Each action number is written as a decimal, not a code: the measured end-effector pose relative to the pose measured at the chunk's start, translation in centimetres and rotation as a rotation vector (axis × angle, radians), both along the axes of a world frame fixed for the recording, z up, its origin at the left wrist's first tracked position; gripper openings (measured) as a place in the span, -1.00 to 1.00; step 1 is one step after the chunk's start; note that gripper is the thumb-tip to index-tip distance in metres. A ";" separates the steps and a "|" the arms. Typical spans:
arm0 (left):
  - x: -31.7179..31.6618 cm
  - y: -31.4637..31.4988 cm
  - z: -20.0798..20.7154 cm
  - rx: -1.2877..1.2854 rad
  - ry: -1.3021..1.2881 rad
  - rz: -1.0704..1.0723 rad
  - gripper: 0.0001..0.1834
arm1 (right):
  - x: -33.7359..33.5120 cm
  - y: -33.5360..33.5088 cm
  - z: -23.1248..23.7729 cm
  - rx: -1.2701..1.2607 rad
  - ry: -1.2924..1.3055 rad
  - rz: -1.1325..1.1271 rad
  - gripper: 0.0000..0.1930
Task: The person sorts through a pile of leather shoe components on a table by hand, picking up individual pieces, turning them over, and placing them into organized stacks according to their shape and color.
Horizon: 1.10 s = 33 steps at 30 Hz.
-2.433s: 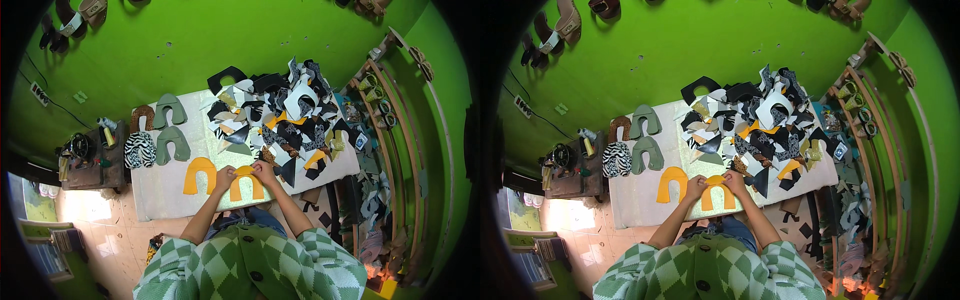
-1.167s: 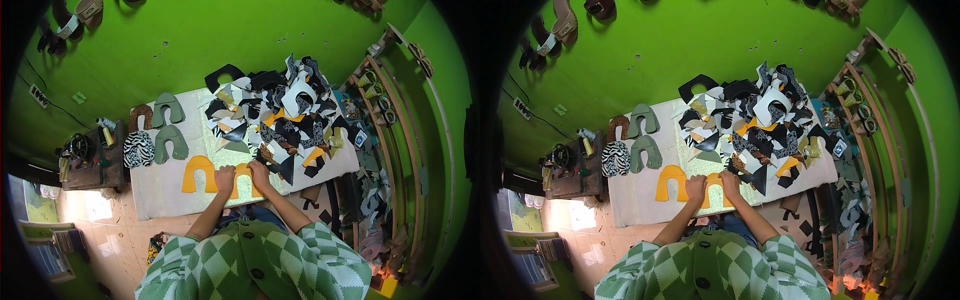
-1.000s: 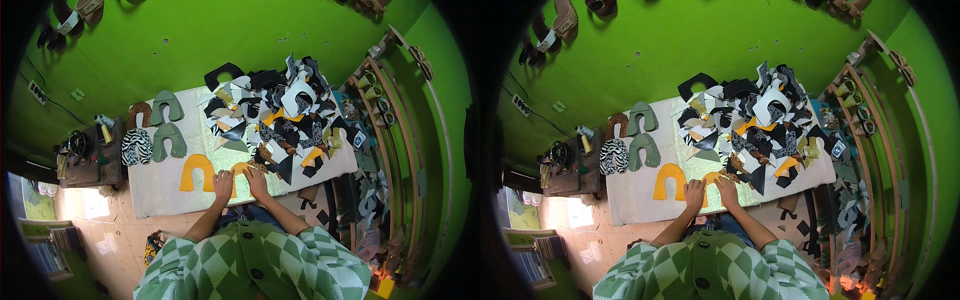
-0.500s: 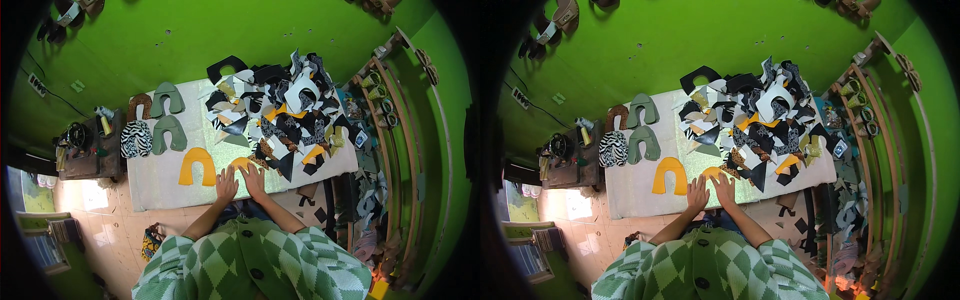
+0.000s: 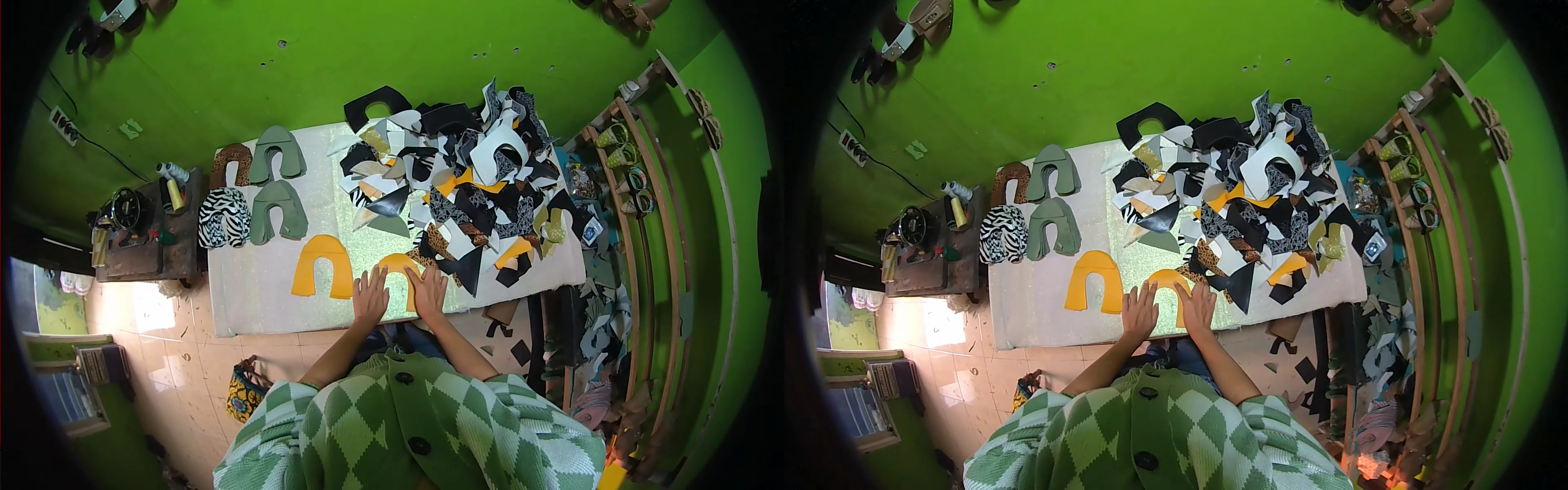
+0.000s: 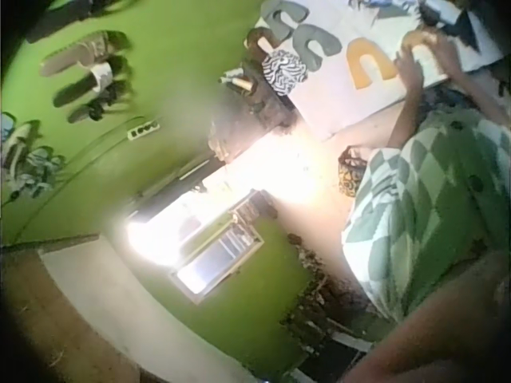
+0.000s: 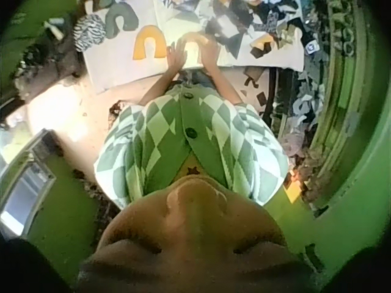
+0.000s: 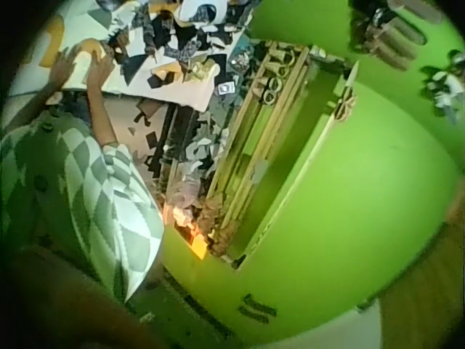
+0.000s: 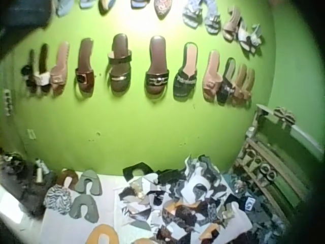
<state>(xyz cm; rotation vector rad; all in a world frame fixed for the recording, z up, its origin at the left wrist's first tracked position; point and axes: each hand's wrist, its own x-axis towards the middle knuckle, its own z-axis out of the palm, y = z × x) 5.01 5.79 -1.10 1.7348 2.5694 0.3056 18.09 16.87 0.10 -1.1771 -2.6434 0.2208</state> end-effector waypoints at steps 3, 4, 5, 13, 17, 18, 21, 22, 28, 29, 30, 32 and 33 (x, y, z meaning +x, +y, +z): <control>0.1 0.1 0.0 0.012 -0.025 0.008 -0.33 | 0.3 0.2 0.0 0.007 0.027 -0.009 -0.55; 0.1 0.1 0.0 0.012 -0.024 0.010 -0.34 | 0.5 0.3 0.0 0.007 0.033 -0.022 -0.56; 0.2 0.1 -0.1 0.012 -0.023 0.011 -0.34 | 0.6 0.3 0.1 0.007 0.039 -0.035 -0.56; -0.2 0.4 0.2 -0.016 -0.024 0.064 -0.38 | 1.1 0.6 -0.1 0.000 0.043 -0.087 -0.62; -0.1 0.6 0.2 -0.002 -0.089 0.095 -0.38 | 1.2 0.7 0.2 -0.135 0.103 -0.089 -0.59; 0.1 0.8 0.4 0.017 -0.114 0.100 -0.37 | 1.2 0.9 0.4 -0.176 0.124 -0.088 -0.58; 0.4 0.8 1.1 0.023 -0.145 0.070 -0.37 | 1.3 1.2 0.6 -0.349 0.224 -0.107 -0.53; 0.5 0.8 1.3 0.024 -0.151 0.047 -0.38 | 1.4 1.2 0.6 -0.361 0.259 -0.102 -0.52; 0.1 0.6 0.4 -0.003 -0.152 0.091 -0.38 | 1.3 0.9 0.8 -0.361 0.160 -0.126 -0.58; 0.1 0.8 0.6 0.003 -0.162 0.099 -0.41 | 1.1 1.2 0.9 -0.363 0.119 -0.140 -0.59; 0.0 0.9 0.8 0.000 -0.166 0.105 -0.42 | 1.0 1.5 0.9 -0.366 0.078 -0.153 -0.60; -0.1 1.2 1.3 0.000 -0.172 0.118 -0.43 | 0.7 2.2 0.7 -0.405 0.146 -0.193 -0.69; -0.4 1.7 1.8 0.034 -0.169 0.127 -0.46 | 0.7 3.0 0.2 -0.465 0.193 -0.221 -0.72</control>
